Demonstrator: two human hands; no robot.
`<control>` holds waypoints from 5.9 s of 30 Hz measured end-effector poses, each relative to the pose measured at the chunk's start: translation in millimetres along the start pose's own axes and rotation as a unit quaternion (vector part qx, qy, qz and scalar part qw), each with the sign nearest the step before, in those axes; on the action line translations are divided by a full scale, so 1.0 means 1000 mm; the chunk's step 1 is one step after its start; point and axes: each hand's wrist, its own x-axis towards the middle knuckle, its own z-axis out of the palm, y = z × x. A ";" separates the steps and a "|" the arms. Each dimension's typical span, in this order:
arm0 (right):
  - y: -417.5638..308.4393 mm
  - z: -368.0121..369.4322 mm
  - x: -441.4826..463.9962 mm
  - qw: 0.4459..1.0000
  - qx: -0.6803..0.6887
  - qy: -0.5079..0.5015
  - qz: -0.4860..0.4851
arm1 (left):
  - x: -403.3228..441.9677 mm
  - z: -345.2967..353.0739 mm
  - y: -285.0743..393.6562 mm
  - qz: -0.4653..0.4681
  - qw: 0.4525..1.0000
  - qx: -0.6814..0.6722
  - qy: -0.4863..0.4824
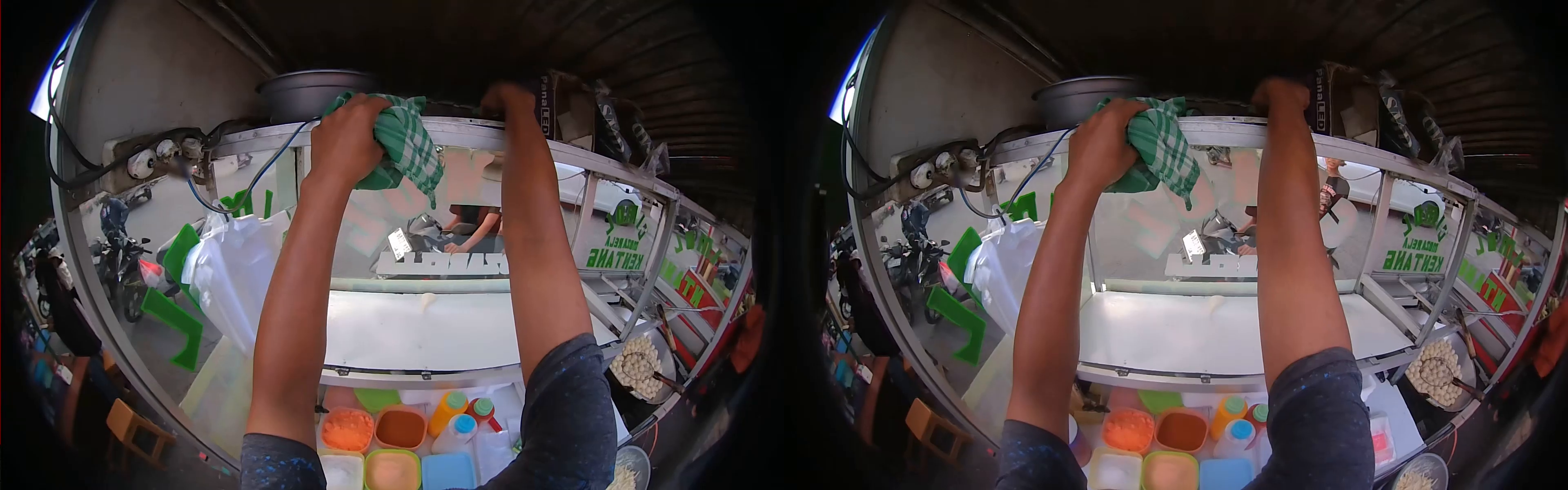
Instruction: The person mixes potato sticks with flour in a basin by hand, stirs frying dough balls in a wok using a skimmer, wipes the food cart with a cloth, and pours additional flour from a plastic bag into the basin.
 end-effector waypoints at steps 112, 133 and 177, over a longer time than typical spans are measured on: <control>0.104 0.080 -0.260 0.771 0.581 0.211 -0.152 | -0.015 -0.091 0.018 -0.054 0.905 -0.119 0.406; 0.282 0.162 -0.556 0.702 0.698 -0.138 -0.038 | -0.303 -0.207 0.052 -0.322 0.917 -0.128 0.197; 0.205 0.061 -1.383 0.718 0.063 0.100 0.685 | -0.738 -0.135 0.398 -0.151 0.406 -0.542 -0.720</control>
